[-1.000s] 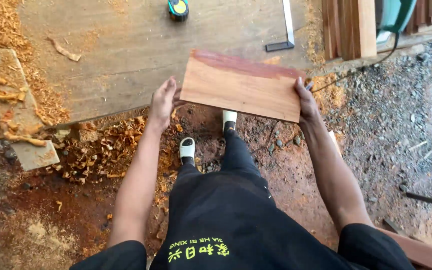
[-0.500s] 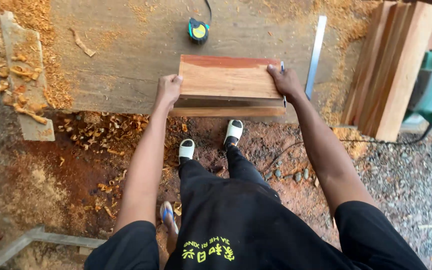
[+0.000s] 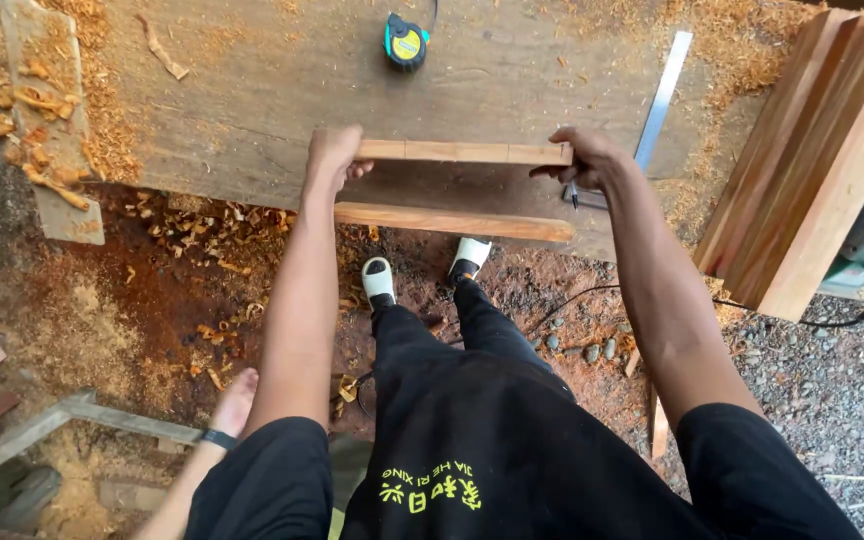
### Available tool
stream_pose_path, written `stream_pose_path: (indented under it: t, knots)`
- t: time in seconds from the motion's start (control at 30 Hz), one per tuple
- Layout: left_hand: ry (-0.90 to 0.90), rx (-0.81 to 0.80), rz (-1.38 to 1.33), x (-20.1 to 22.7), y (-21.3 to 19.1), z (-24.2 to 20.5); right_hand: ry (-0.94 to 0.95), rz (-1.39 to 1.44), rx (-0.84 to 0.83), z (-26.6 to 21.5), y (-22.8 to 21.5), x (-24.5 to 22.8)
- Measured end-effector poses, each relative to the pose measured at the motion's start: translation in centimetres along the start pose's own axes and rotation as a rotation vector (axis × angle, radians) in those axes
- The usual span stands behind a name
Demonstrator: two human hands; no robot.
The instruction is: Measuring and marking wooden blocks for assembly using a square and pen
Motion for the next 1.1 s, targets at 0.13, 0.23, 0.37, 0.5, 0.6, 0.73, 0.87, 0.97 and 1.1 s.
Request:
stream_pose_path:
  t: [0.13, 0.23, 0.37, 0.5, 0.6, 0.73, 0.87, 0.97, 1.1]
  knots:
    - [-0.011, -0.082, -0.079, 3.0, -2.1, -6.7, 0.011, 0.059, -0.088, 0.7, 0.4, 0.4]
    - [-0.092, -0.092, 0.113, 2.7, -3.7, -11.5, 0.037, 0.084, -0.041, 2.2, -0.2, 2.0]
    - [-0.056, 0.424, -0.473, -2.3, -1.4, -17.8, -0.013, 0.267, -0.072, 3.2, -1.1, 4.5]
    - [-0.352, -0.058, -0.937, -7.1, 7.8, -18.4, -0.116, 0.188, -0.028, 6.9, -3.0, 8.2]
    - [-0.374, -0.034, -1.064, -18.1, 13.7, -9.6, -0.237, 0.136, 0.093, 6.2, -3.3, 10.2]
    - [-0.125, -0.185, -0.974, -23.0, 6.6, -14.9, -0.385, 0.009, 0.170, 8.2, -3.8, 13.8]
    - [-0.101, -0.291, -1.010, -28.5, 1.7, -17.0, -0.622, -0.091, 0.259, 7.9, -1.4, 17.7]
    - [-0.115, -0.318, -1.111, -31.4, 0.9, -16.4, -0.750, -0.167, 0.347, 6.6, 0.8, 19.6]
    - [-0.112, -0.309, -1.220, -31.8, 0.6, -15.6, -0.812, -0.356, 0.594, 3.8, 2.1, 21.2]
Point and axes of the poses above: each hand's wrist, its own z-axis towards the middle knuckle, its own y-axis out of the palm, x = y × z, the point moved 5 cm from there along z, towards the middle knuckle, and after that the axes turned 2 degrees about z, right-handed, at the moved point
